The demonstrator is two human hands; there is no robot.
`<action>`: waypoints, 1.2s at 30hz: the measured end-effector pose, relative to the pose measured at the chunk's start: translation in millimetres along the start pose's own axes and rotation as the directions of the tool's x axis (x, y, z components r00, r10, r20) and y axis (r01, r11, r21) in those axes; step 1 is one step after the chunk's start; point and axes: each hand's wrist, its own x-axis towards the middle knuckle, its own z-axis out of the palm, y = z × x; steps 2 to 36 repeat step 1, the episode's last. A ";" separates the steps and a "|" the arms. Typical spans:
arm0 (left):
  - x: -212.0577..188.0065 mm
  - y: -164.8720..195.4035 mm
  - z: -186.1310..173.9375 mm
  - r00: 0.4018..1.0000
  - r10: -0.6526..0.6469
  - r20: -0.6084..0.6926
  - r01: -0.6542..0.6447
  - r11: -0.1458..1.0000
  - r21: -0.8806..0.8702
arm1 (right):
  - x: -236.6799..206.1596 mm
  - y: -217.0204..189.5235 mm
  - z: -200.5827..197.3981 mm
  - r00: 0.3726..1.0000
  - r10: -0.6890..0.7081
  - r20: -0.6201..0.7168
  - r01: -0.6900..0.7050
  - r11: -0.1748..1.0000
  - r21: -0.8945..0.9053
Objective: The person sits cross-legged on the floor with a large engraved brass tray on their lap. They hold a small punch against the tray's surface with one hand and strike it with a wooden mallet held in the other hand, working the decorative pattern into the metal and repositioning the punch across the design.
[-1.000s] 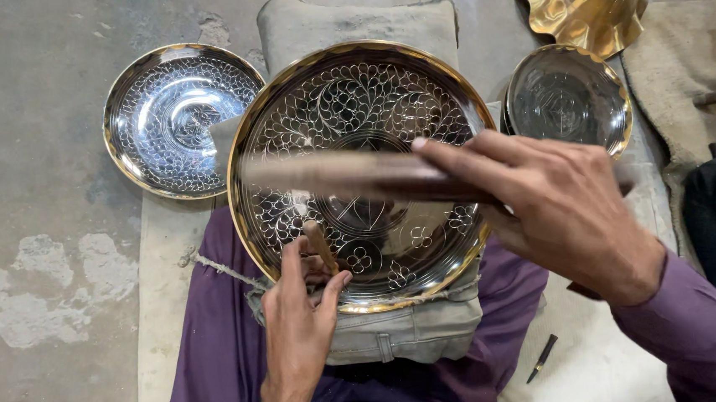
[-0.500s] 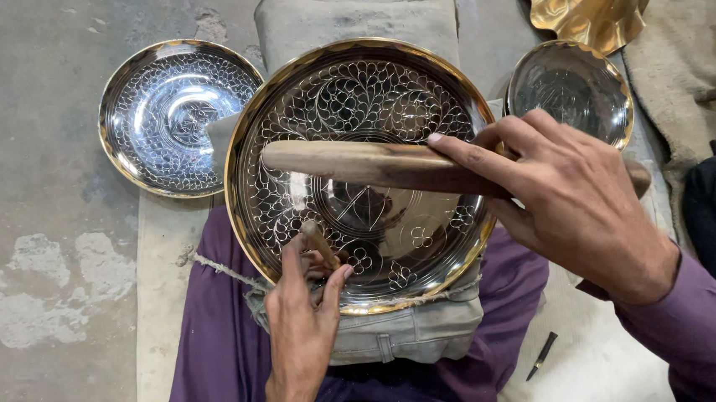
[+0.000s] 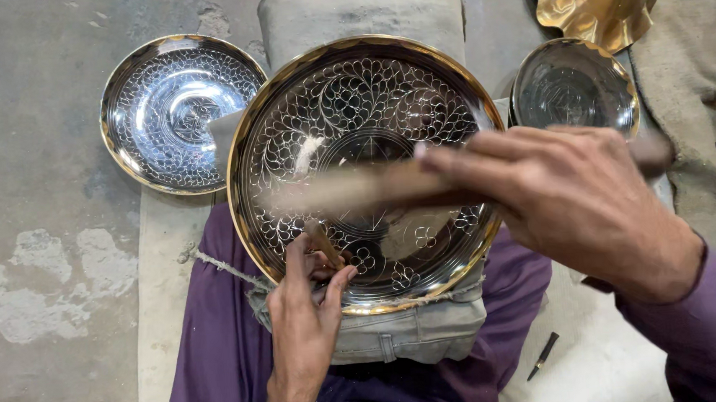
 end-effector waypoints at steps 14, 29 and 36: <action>1.7 0.7 1.8 1.000 -0.022 0.017 0.022 1.000 0.004 | -2.7 -1.6 0.6 0.995 -0.033 -0.097 0.029 0.999 -0.043; 1.7 0.7 1.8 1.000 -0.022 0.017 0.022 1.000 0.004 | -2.7 -1.6 0.6 0.995 -0.033 -0.097 0.029 0.999 -0.043; 1.7 0.7 1.8 1.000 -0.022 0.017 0.022 1.000 0.004 | -2.7 -1.6 0.6 0.995 -0.033 -0.097 0.029 0.999 -0.043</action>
